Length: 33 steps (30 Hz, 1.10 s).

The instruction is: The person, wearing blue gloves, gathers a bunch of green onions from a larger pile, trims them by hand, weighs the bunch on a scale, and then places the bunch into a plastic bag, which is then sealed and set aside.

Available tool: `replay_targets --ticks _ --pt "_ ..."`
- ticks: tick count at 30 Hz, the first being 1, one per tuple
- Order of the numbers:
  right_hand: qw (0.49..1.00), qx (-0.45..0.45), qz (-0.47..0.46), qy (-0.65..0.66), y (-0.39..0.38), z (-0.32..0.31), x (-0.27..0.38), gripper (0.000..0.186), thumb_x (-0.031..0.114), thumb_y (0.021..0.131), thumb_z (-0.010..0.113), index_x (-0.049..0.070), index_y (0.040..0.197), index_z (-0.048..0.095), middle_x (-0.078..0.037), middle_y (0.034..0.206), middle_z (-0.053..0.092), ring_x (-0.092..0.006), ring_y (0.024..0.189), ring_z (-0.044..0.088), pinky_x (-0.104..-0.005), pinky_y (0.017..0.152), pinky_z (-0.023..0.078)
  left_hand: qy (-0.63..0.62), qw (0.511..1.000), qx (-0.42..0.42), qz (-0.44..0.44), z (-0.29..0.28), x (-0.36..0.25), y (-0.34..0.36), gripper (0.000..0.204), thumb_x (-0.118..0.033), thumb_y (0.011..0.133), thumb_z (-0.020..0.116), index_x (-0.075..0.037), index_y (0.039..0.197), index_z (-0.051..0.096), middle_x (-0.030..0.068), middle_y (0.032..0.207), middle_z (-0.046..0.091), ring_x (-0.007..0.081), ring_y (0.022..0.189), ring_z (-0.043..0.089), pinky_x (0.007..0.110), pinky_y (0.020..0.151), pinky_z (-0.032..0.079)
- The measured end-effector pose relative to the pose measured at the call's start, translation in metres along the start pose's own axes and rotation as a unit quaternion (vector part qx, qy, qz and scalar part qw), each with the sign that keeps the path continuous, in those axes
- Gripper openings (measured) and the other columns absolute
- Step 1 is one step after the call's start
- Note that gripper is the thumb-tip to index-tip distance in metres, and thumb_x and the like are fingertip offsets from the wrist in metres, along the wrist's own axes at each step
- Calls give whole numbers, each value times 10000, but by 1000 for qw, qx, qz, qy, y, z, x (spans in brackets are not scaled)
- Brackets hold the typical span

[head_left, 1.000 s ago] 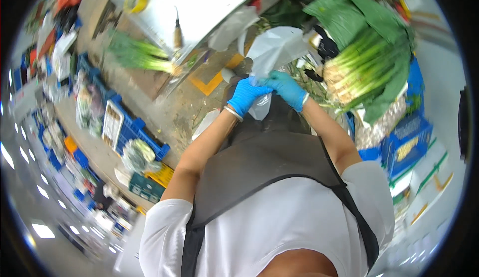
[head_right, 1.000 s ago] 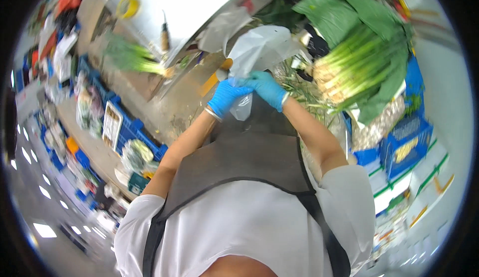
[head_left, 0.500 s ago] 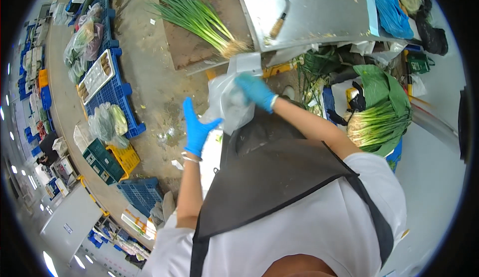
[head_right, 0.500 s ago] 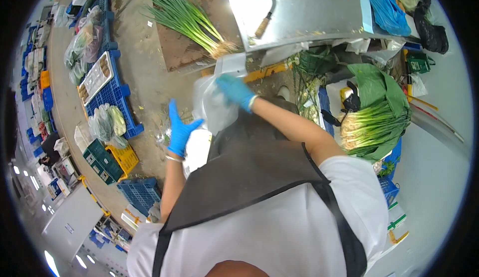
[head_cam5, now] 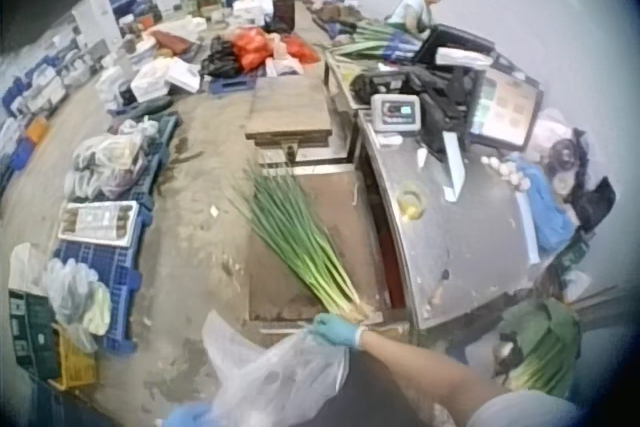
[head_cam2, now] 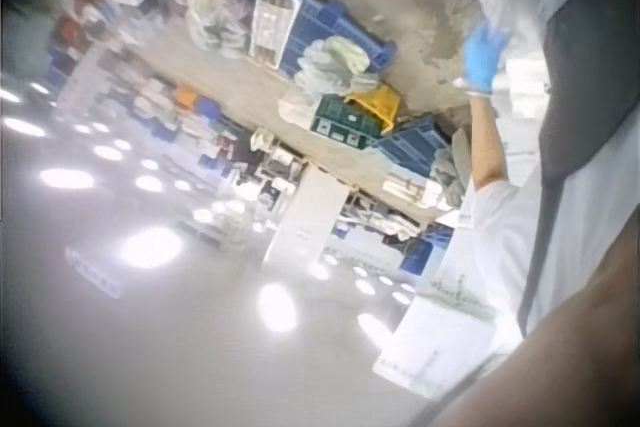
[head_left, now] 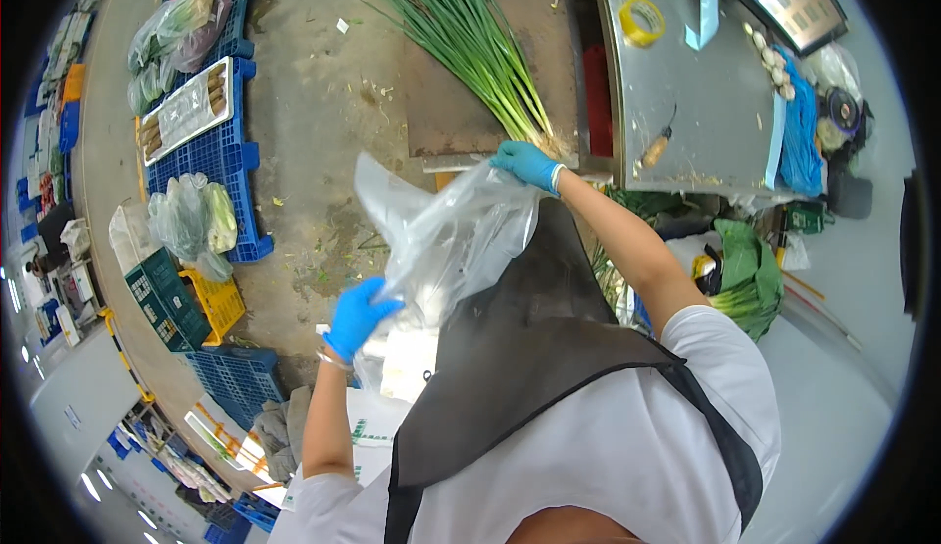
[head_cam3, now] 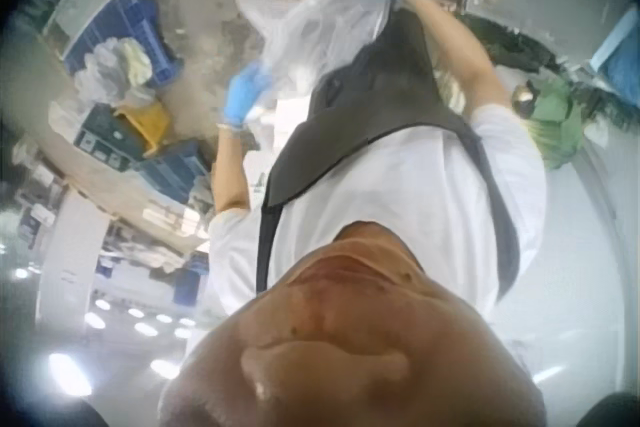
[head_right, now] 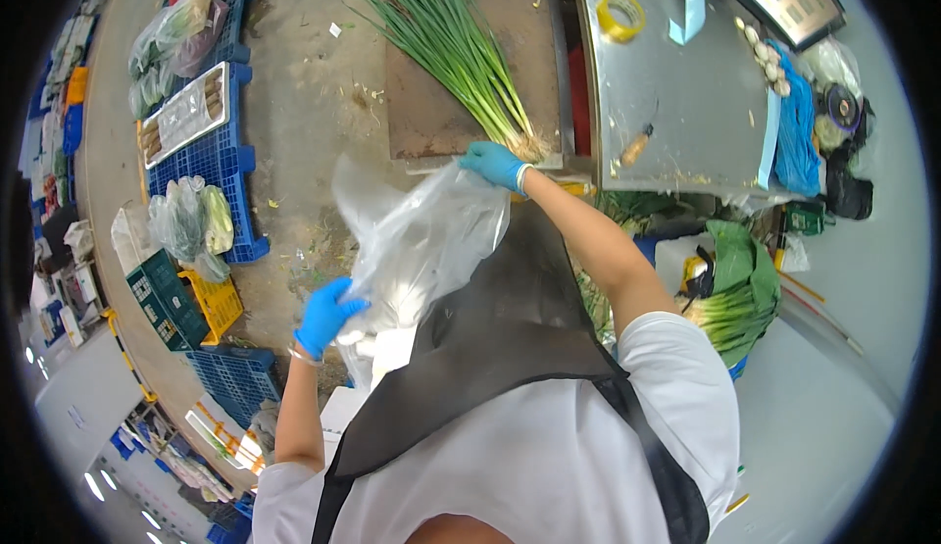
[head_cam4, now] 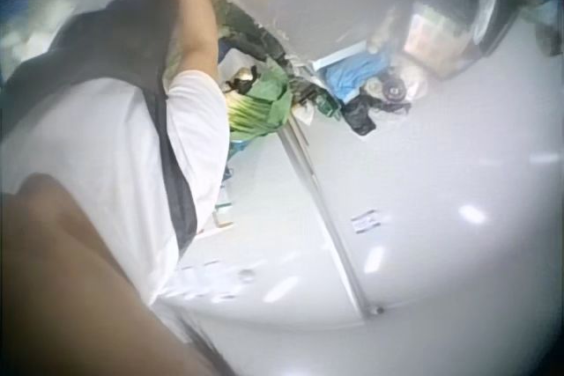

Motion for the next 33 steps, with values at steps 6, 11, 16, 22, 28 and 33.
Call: replay_targets --ticks 6,11,16,22,28,33 --pt "965 -235 -83 -84 146 -105 -25 1205 517 619 846 -34 1479 207 -270 1491 298 -359 1370 340 -386 1115 311 -25 974 -94 -204 -2 1 17 257 -213 905 632 3 1043 649 194 908 675 327 769 649 385 697 509" --pt "874 -336 185 -299 205 -58 13 1429 547 503 881 86 1524 -7 -234 1536 214 -422 1382 280 -602 1048 316 141 925 -345 -73 24 0 52 304 -91 929 519 9 1213 562 190 1085 602 347 951 588 394 842 473" --pt "896 -360 122 -229 208 -41 3 1224 343 629 870 69 1518 75 -194 1331 478 -364 1217 487 -490 950 458 -189 882 -382 -200 7 -3 71 244 -100 931 494 17 1103 621 48 848 658 94 648 553 228 559 446" --pt "938 -336 3 -90 210 -107 -47 701 263 720 770 11 1313 490 -208 1090 664 -370 951 644 -447 867 504 -249 880 -322 -245 -21 -6 102 241 -203 910 630 -18 1065 630 -1 766 591 66 630 496 224 546 400" --pt "936 47 -42 347 160 -125 -5 524 230 834 734 23 1283 561 -87 1094 659 -150 898 631 -301 777 540 -282 857 -356 -245 -18 6 119 244 -265 946 579 -37 1018 625 -4 718 562 63 589 478 228 508 387" --pt "928 67 -143 336 85 -121 101 554 214 838 716 26 1323 528 -84 1148 646 -137 956 618 -295 808 528 -276 878 -336 -199 -20 -15 124 281 -298 975 531 -36 957 632 14 640 562 82 508 494 231 441 372"
Point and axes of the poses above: each hand's wrist, its own y-axis towards the middle knuckle, its own z-axis out of the palm, x = y × z, the point moved 3 cm from there along y, towards the middle knuckle
